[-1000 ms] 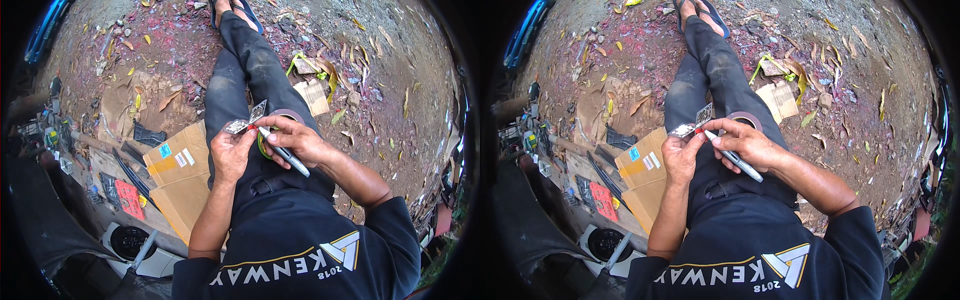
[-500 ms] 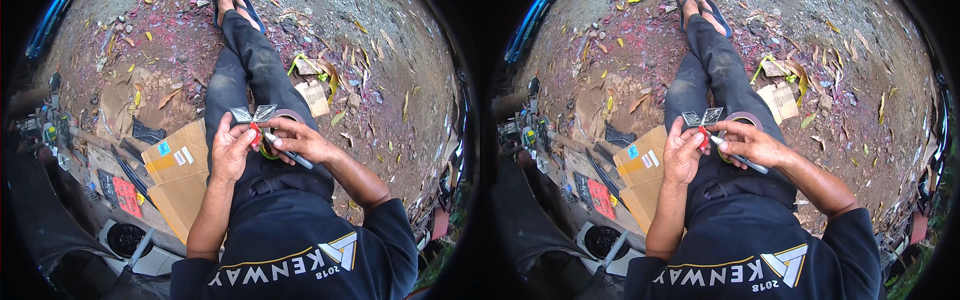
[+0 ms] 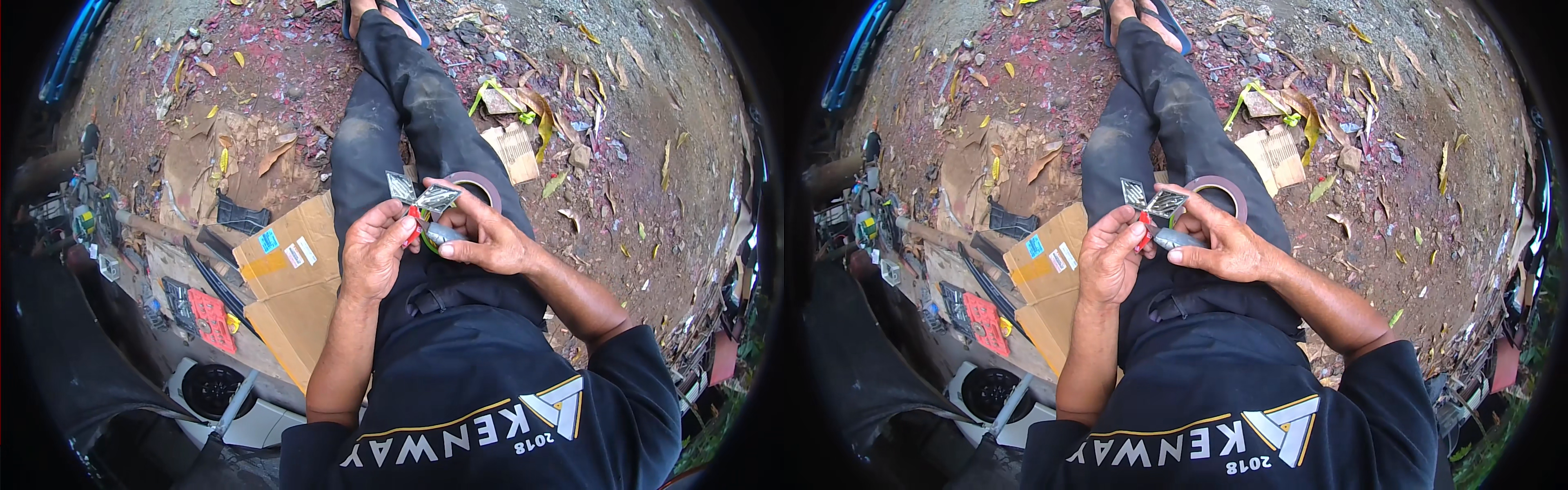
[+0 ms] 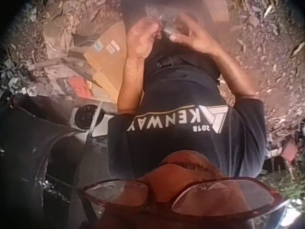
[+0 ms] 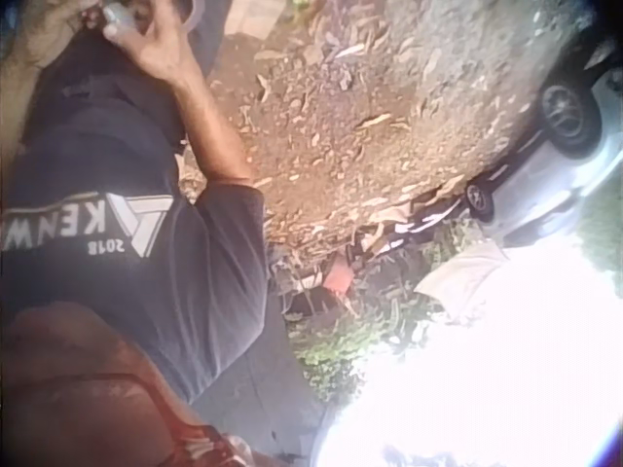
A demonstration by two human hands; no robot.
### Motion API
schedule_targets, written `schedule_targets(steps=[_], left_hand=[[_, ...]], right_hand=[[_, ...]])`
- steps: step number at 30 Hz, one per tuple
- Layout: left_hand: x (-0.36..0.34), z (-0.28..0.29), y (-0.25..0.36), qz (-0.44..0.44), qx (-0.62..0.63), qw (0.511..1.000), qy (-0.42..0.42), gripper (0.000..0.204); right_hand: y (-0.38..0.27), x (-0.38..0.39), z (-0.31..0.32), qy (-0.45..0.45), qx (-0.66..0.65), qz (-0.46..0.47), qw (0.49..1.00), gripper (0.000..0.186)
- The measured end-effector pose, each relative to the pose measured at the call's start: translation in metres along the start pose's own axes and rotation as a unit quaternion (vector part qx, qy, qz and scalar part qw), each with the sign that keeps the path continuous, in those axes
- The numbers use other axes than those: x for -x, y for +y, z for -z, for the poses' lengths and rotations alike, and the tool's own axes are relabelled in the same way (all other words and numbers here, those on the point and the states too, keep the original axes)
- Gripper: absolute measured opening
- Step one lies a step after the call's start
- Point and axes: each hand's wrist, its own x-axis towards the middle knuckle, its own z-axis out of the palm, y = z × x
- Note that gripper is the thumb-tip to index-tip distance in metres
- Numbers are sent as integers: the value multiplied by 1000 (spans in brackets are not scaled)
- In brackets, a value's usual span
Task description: Repairing and preparing electronic wiring and components using electrical tape and tools while outdoors.
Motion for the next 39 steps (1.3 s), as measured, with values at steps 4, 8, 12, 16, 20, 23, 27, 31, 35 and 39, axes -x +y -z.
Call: schedule_targets(steps=[4,8,12,16,20,23,27,31,35,39], left_hand=[[3,-7,1,0,-30,999,13,19],[4,-8,1,-8,-59,998,17,20],[6,-8,1,-8,-89,996,15,20],[9,-6,3,-22,-96,995,30,20],[10,-6,5,-34,-100,993,52,20],[11,-11,5,-38,-102,992,62,23],[12,-12,0,-59,-102,991,55,22],[14,-20,-6,-128,-102,984,68,19],[17,-22,-7,-143,-137,976,84,16],[17,-25,-7,-165,-165,969,83,13]], right_hand=[[3,1,0,3,-23,7,1000,74],[3,2,0,2,-24,-11,1000,74],[5,1,-1,23,6,45,999,73],[0,4,2,-32,-63,-27,997,71],[11,4,2,-33,-21,-23,999,71],[14,2,1,-21,-6,16,1000,68],[11,4,-3,-23,3,18,1000,63],[12,6,-8,5,-35,1,999,50],[9,6,-11,-5,-33,12,999,56],[16,5,-12,-13,-62,24,998,56]])
